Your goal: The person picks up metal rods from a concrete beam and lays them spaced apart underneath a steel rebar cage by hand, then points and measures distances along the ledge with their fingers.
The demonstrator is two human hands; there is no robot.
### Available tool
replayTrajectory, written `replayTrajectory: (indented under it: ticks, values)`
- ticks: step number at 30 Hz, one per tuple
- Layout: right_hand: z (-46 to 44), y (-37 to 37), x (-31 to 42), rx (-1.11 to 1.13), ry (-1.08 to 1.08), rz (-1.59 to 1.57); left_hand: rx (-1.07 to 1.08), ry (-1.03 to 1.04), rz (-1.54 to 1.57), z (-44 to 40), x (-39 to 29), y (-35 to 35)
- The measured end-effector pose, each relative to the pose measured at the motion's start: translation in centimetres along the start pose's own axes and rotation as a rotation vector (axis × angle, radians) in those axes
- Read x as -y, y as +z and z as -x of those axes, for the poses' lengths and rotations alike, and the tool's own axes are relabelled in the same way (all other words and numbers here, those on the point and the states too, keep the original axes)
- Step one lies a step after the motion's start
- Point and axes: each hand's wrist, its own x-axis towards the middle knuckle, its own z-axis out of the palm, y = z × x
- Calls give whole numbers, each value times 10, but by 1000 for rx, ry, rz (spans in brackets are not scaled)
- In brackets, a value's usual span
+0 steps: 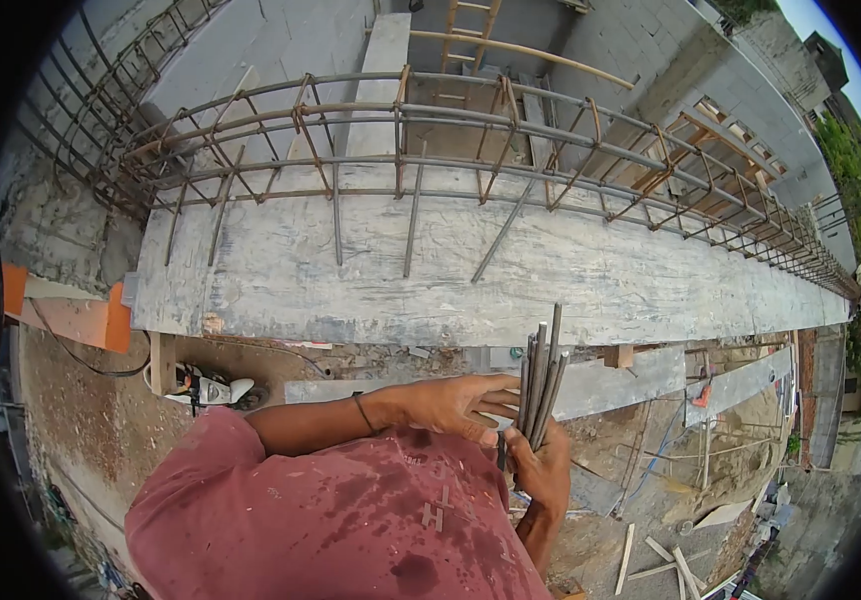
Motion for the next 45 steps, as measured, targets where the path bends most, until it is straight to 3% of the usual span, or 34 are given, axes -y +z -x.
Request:
replayTrajectory:
  ticks: [2, 4, 6, 8, 10, 11, 15, 20, 26, 32, 35, 38, 45]
  values:
    - [-4, 25, 28, 171, -87, 228, 87, 163, 539, -7, 16, 12]
    - [-6, 47, 49, 221, -82, 410, 33, 197, 582, -2, 22, 19]
    - [-5, 67, 61, 297, -253, 782, -156, 319, 594, 11, 11, 24]
    - [-2, 84, 84, 312, -178, 734, -173, 230, 656, 30, 7, 21]
    - [-5, 84, 81, 439, -331, 769, -202, 325, 687, 37, 12, 22]
    - [-5, 82, 77, 462, -238, 722, -224, 382, 653, 38, 15, 21]
    - [-1, 83, 71, 424, -230, 696, -250, 446, 745, 42, 28, 20]
    - [-3, 90, 59, 243, -422, 662, -216, 407, 835, 46, 29, 14]
    - [6, 95, 55, 36, -467, 775, -232, 283, 865, 46, 10, 14]
    - [5, 86, 35, -276, -477, 647, -293, 251, 860, 34, -3, 12]
    - [-4, 63, 32, -507, -636, 616, -276, 290, 938, 28, -10, 11]
    - [-29, 23, 29, -645, -592, 576, -346, 260, 972, 28, -14, 11]
    - [-127, -70, 35, -703, -502, 705, -481, 262, 830, 11, -18, 13]
